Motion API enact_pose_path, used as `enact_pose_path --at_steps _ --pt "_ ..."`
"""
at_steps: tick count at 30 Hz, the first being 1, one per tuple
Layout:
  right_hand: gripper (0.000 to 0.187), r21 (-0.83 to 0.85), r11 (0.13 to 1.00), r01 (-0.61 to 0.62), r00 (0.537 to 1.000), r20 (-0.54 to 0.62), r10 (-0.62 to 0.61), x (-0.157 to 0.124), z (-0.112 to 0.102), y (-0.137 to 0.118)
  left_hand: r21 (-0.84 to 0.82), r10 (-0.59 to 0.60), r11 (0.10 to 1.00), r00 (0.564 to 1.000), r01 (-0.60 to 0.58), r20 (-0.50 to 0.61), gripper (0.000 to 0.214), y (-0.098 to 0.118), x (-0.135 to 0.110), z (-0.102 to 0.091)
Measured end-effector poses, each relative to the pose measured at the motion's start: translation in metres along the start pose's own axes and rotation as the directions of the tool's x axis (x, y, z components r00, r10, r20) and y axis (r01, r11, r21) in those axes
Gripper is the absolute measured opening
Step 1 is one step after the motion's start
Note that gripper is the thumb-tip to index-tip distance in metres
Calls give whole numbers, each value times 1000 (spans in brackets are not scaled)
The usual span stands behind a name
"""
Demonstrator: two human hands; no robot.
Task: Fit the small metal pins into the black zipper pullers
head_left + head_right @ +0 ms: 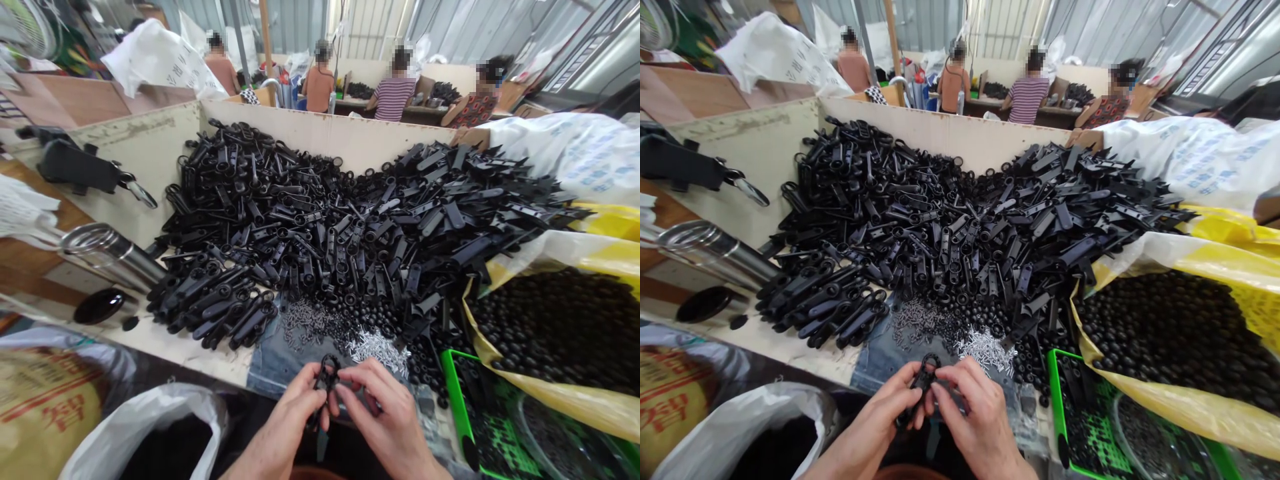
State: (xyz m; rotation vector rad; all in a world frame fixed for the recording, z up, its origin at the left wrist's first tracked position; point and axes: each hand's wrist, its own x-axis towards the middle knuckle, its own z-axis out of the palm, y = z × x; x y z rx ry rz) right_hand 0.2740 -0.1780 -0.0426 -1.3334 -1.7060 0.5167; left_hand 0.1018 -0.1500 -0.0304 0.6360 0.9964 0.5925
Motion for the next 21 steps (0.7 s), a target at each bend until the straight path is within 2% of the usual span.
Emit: enact_pose_path --at_steps 3,8,10,14,18,21 --pt "11 -11 1000 -6 1000 18 6 0 -1 -1 -4 38 999 999 -38 17 28 -1 1 1" --pt "12 -19 1000 24 999 33 -23 2 0 -2 -23 -22 1000 997 21 -70 36 -8 1 1" --pt "12 -20 999 27 999 32 -27 4 1 -3 15 -21 1000 997 22 -71 33 -5 0 1" --pt "10 -22 999 -24 999 36 25 5 2 -5 143 60 988 998 -58 -11 17 7 -2 4" --pt "11 2 995 -104 993 55 104 2 5 -6 230 90 969 996 -91 15 23 13 -1 5" --pt "15 14 993 -114 993 36 113 -2 10 -7 277 104 955 994 -105 18 24 10 2 5"
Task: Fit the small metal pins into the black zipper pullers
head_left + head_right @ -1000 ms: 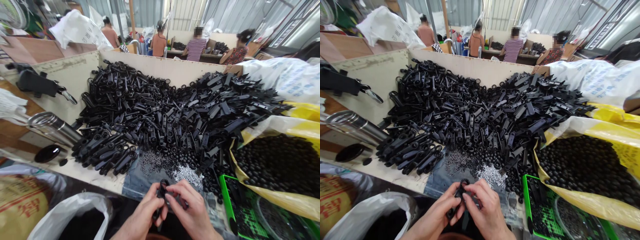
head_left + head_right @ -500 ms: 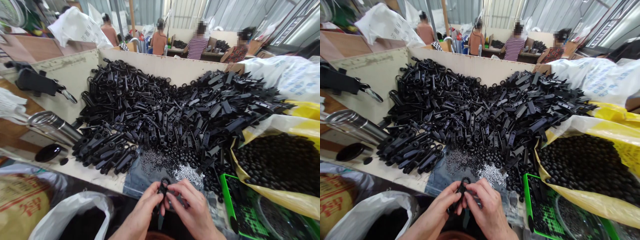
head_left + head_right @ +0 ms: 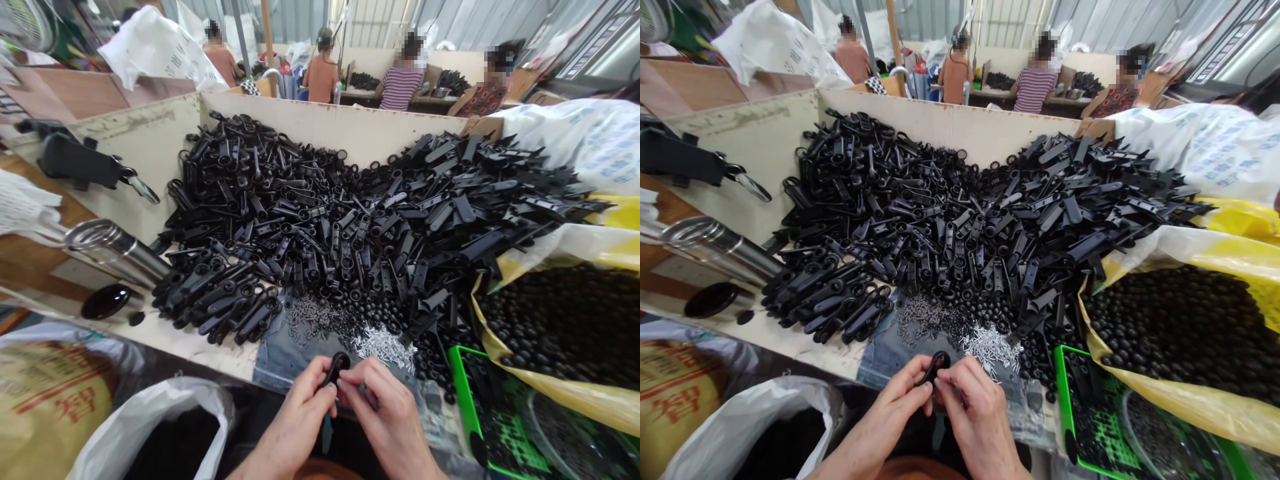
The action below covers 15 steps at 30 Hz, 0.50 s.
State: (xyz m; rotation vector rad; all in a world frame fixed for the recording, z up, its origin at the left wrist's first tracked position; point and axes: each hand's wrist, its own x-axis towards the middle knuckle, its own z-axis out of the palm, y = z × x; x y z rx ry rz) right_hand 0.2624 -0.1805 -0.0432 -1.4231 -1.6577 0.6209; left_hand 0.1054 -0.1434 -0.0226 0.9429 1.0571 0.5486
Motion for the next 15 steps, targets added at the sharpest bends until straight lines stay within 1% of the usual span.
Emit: enact_pose_path --at_steps 2,5,7,10,13,15 --pt "16 12 1000 3 1000 -6 -3 -3 2 0 21 15 1000 1000 -15 -2 21 -4 2 0" --pt "16 28 1000 9 1000 10 -9 -6 3 0 64 56 996 998 -58 29 20 -10 4 -3" --pt "15 21 1000 20 999 32 -21 -8 1 0 99 79 992 996 -84 49 22 -16 5 -5" --pt "17 -16 999 31 995 96 -30 -7 -2 1 141 95 985 994 -101 50 24 -25 9 -9" --pt "21 -28 1000 7 986 168 -3 -5 -10 0 129 104 986 994 -107 29 29 -33 13 -12" --pt "23 -44 999 -27 982 186 35 -4 -17 -3 90 95 991 995 -96 15 34 -36 16 -13"
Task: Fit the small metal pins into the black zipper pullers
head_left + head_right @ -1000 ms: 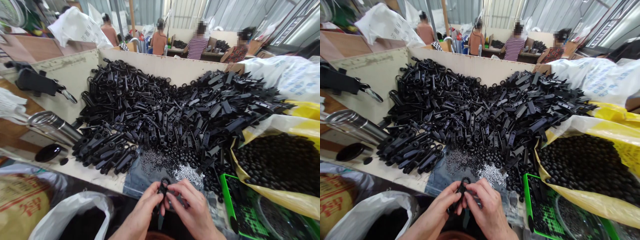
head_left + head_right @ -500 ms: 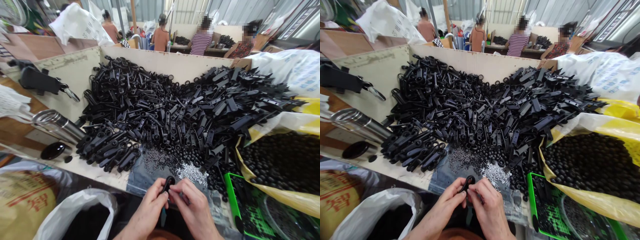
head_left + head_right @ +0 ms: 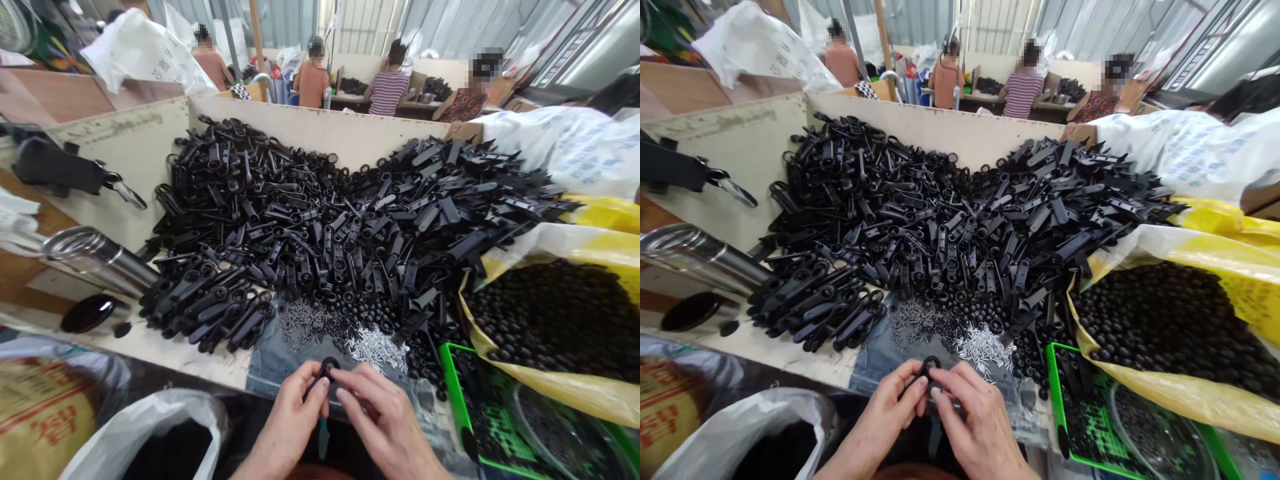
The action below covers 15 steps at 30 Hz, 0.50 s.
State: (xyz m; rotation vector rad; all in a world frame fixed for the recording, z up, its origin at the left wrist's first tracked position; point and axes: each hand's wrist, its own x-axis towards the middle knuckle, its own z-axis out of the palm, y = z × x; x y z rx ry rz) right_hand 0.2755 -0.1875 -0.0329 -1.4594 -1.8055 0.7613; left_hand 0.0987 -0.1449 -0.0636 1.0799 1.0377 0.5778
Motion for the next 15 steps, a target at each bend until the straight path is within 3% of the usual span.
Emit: enact_pose_path --at_steps 3,7,15 --pt "28 -112 994 -12 1000 -28 8 -4 -10 -2 -92 -47 995 999 45 -23 44 -2 2 0" --pt "41 -288 952 107 994 49 -97 -10 -8 1 -184 -105 978 993 94 -54 58 -1 3 0" --pt "34 -290 946 146 986 -39 -164 -5 14 4 -242 -130 965 985 101 -110 66 0 1 5"
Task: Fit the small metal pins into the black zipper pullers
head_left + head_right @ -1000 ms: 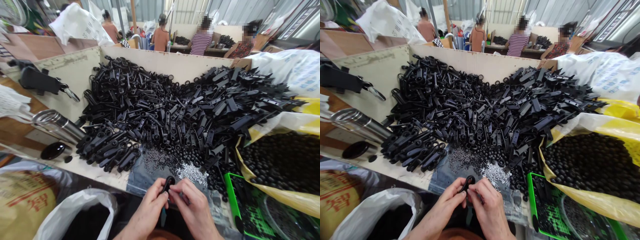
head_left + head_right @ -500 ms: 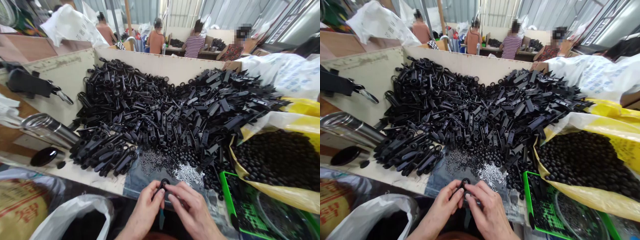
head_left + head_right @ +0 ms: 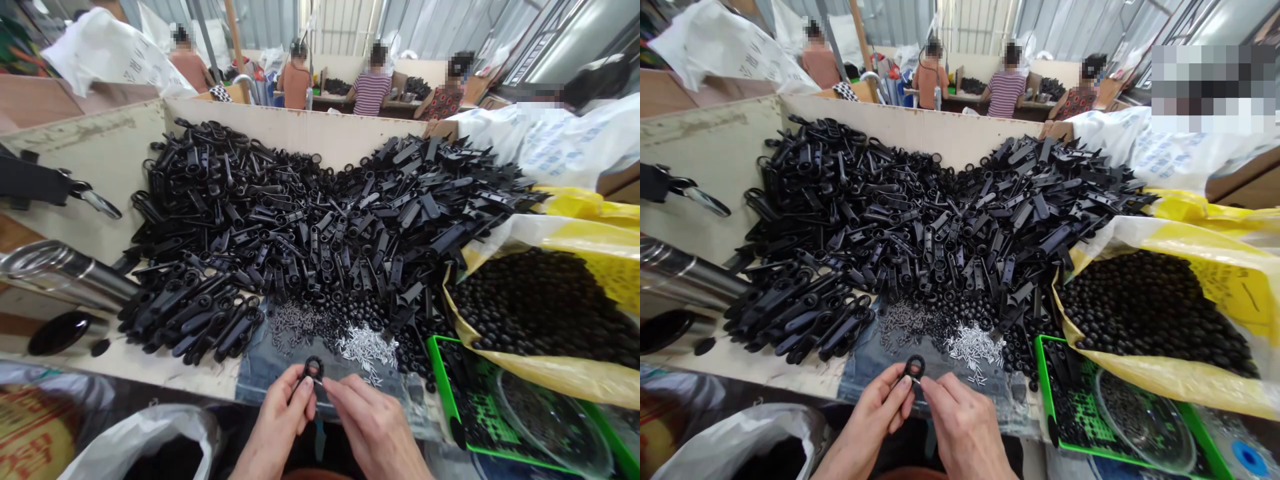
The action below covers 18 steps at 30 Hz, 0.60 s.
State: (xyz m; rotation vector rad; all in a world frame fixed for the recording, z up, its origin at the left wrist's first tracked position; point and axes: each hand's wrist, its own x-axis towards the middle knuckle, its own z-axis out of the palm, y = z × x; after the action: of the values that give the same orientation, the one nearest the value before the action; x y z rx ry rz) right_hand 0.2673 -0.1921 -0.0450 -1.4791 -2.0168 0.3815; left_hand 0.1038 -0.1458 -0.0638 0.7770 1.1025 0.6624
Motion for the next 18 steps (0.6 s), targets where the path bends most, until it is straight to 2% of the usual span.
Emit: enact_pose_path --at_steps 6,13,18 --pt "39 19 999 -38 999 33 38 3 -1 -1 -2 6 1000 999 -6 -41 66 0 -2 5" --pt "36 88 993 -83 996 53 78 4 -3 -2 -99 -36 995 993 25 -110 63 4 -4 12" --pt "34 6 998 -58 995 82 57 3 2 0 -95 -52 995 993 42 -104 60 2 -2 10"
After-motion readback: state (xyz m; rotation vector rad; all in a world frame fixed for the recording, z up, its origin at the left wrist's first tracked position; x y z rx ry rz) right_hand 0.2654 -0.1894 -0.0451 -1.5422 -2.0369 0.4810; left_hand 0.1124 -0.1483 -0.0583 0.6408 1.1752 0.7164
